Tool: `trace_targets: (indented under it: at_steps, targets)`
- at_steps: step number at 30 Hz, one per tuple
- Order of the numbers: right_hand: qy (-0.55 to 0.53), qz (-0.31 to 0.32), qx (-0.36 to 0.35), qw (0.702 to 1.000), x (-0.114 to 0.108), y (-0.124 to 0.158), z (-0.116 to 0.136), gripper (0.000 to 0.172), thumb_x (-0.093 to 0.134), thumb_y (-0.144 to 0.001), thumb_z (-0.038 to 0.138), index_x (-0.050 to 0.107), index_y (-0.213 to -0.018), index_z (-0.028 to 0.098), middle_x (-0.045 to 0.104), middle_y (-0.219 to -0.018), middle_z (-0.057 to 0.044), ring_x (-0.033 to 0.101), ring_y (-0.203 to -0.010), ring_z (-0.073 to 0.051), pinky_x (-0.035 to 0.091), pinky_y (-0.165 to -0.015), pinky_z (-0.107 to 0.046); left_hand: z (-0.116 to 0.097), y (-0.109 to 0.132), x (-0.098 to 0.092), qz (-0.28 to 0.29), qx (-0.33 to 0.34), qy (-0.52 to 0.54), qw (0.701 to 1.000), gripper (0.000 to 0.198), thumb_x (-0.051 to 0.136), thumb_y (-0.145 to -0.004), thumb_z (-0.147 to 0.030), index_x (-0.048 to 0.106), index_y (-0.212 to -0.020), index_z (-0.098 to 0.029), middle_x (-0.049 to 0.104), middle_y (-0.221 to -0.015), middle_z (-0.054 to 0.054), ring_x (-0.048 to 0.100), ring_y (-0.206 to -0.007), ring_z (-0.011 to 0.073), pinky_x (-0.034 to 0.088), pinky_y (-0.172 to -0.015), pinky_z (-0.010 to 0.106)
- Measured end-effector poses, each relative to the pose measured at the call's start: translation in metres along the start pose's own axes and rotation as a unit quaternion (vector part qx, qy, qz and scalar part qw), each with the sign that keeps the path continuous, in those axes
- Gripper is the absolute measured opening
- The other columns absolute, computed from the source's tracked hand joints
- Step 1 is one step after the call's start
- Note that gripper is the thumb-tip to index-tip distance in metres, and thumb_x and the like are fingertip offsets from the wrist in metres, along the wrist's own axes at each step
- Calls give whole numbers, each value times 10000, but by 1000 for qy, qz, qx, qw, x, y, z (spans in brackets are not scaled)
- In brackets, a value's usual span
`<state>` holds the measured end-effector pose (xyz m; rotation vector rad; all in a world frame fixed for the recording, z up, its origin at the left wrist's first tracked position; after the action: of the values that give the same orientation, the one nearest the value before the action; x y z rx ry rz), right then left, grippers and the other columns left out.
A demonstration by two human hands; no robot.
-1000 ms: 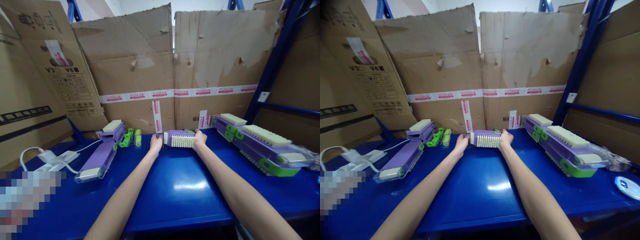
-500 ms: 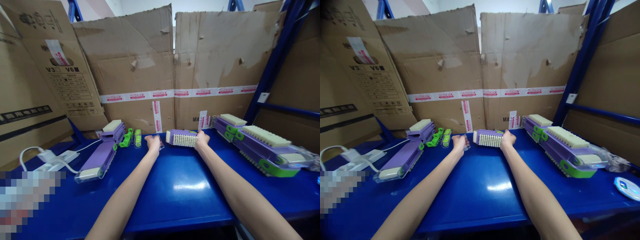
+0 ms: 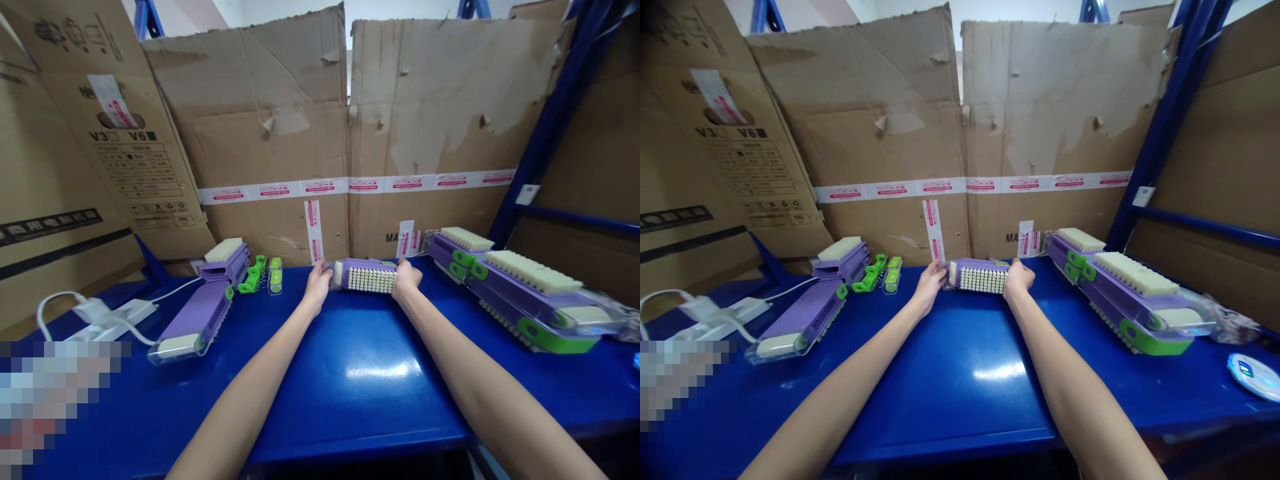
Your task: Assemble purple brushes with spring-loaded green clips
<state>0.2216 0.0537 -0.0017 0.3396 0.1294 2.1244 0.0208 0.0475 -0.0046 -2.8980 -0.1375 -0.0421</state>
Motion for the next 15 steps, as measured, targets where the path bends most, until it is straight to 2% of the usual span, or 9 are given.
trace_targets:
  at_steps: [3, 6, 9, 15]
  targets:
    - [-1, 19, -6, 1000, -3, -3, 2, 69, 575, -623, 165, 534, -579, 200, 495, -510, 33, 478, -511, -121, 339, -432, -222, -7, 4, -4, 55, 12, 32, 998, 483, 641, -706, -91, 576, -1180, -156, 639, -1179, 114, 603, -1089, 192, 436, -990, 356]
    - [-10, 65, -7, 998, -2, -1, 4, 72, 566, -632, 152, 536, -578, 190, 484, -476, 43, 457, -480, -114, 336, -430, -218, -11, 5, -10, 95, 27, 30, 995, 515, 702, -653, -83, 608, -1155, -156, 652, -1167, 105, 602, -1096, 195, 414, -1026, 375]
    - [-27, 137, 5, 990, 1, 4, 4, 76, 539, -674, 184, 553, -601, 168, 509, -473, 34, 469, -451, -117, 369, -442, -221, -12, 4, -15, 126, 16, 49, 991, 564, 752, -610, -121, 614, -1156, -147, 649, -1175, 121, 602, -1104, 213, 400, -1038, 399]
    - [-45, 323, 21, 945, 3, 14, 4, 292, 439, -788, 335, 641, -748, 127, 595, -526, -9, 520, -447, -140, 383, -459, -227, -10, 0, -20, 131, -3, 87, 988, 648, 782, -563, -153, 600, -1186, -135, 661, -1143, 143, 599, -1110, 237, 381, -1042, 428]
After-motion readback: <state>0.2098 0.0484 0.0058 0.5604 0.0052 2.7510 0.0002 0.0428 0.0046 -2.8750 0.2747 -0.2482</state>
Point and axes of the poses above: each hand's wrist, its own y-axis away from the middle knuckle, its own x-axis out of the palm, z = x × y, the point moved 1 cm from there along -y, towards the middle knuckle
